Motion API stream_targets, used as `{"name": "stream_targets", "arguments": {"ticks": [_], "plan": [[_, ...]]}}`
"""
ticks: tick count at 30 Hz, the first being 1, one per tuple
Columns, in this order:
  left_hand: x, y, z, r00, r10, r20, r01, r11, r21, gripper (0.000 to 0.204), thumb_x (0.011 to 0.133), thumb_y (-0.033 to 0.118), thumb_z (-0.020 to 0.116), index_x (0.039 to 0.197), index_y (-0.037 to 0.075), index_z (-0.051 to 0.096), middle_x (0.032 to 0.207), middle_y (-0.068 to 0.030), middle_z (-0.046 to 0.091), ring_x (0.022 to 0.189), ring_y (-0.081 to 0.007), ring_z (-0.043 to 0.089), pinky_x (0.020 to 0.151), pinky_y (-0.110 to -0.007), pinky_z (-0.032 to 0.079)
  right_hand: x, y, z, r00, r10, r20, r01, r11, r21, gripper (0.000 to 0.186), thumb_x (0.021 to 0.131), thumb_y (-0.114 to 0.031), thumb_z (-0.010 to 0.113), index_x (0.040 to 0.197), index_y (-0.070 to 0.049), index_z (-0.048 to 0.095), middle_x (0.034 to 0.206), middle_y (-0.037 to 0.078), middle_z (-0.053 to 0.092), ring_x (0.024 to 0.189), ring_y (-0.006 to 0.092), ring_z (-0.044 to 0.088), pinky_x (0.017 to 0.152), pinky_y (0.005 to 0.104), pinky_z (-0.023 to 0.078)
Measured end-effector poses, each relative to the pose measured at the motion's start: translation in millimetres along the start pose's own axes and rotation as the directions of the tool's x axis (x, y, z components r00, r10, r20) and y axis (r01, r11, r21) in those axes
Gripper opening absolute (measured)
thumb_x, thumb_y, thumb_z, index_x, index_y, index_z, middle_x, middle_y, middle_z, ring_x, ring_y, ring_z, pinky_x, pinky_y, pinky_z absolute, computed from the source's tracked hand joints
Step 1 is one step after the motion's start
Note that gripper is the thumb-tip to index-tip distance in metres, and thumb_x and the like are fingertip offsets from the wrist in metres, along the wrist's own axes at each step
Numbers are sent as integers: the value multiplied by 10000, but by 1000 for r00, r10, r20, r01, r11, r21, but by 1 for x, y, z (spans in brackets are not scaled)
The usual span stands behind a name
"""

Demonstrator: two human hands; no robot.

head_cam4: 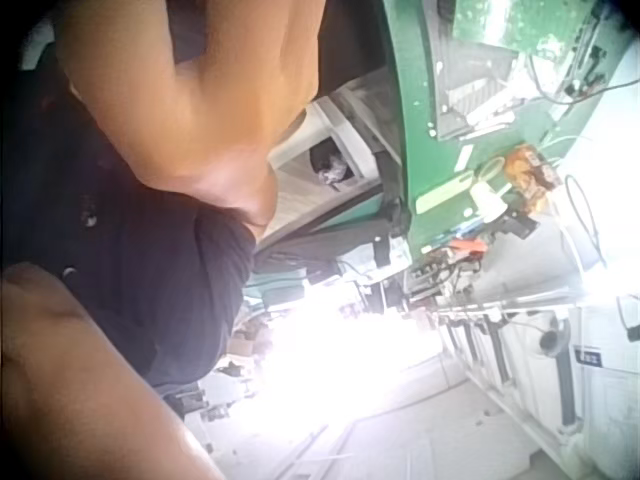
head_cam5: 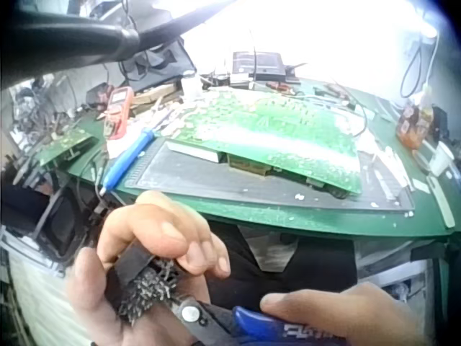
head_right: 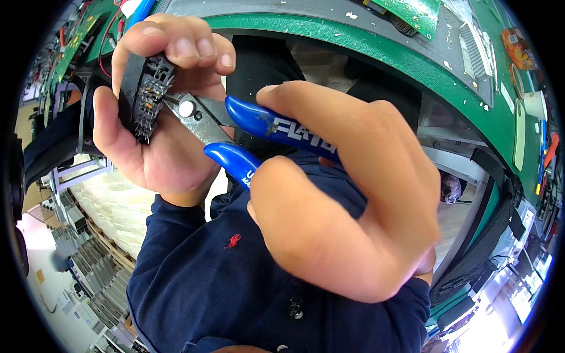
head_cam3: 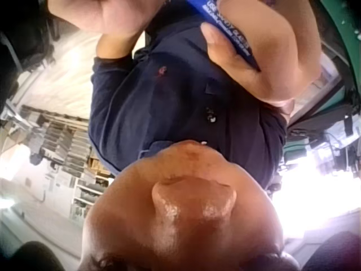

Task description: The person uses a screwdriver to pry and adjust parts of a small black electronic module and then uses wire cutters to clip metal pins while seated at a workbench.

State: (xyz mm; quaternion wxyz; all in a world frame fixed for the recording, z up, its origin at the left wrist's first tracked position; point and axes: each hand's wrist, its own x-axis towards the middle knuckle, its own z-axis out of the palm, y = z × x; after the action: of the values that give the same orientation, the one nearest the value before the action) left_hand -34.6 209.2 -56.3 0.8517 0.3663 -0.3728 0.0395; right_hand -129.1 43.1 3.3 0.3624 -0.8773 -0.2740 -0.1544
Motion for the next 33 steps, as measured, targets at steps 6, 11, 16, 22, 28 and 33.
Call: {"name": "stream_targets", "arguments": {"ticks": [6,11,16,22,28,33], "plan": [[-6,2,2,997,8,-73,-2,996,88,506,921,448,310,1043,8,530,902,-125,523,831,-237,482,705,-370,412,-5,13,15,997,-41,-59,44,998,39,325,813,-217,698,1018,-69,492,1108,292,559,949,360,617,789,395,521],[-4,8,1,994,-39,-106,54,987,149,483,916,429,344,1045,4,533,898,-122,533,825,-229,492,703,-360,421,-8,23,28,991,-67,-114,76,994,74,349,824,-253,698,1032,-73,483,1142,281,536,1008,367,597,829,411,508],[-5,10,-7,979,-75,-190,111,976,188,482,914,426,345,1041,1,535,896,-123,534,823,-228,493,703,-358,421,-9,41,48,983,-68,-172,106,968,226,443,818,-299,699,1078,-54,438,1195,287,491,1080,354,553,896,418,471],[-8,8,-11,968,-90,-233,142,966,217,481,911,422,347,1037,-2,536,894,-125,536,820,-227,495,702,-356,421,-7,40,44,997,64,-42,-43,918,395,485,792,-181,720,1132,-19,415,1182,231,492,992,227,511,868,328,419],[-10,4,-8,963,-135,-232,190,953,235,480,908,418,348,1033,-5,538,892,-127,538,817,-226,497,701,-353,421,-3,33,46,986,134,-96,-110,969,222,591,717,-85,735,1253,-10,498,1024,62,580,685,84,411,613,200,364],[-10,-3,-6,960,-154,-235,214,942,260,479,906,414,350,1029,-8,540,891,-128,539,815,-225,498,701,-351,421,2,35,46,979,48,-198,-49,999,1,602,645,-123,793,1198,-28,574,931,65,602,601,98,430,506,201,346]]}}
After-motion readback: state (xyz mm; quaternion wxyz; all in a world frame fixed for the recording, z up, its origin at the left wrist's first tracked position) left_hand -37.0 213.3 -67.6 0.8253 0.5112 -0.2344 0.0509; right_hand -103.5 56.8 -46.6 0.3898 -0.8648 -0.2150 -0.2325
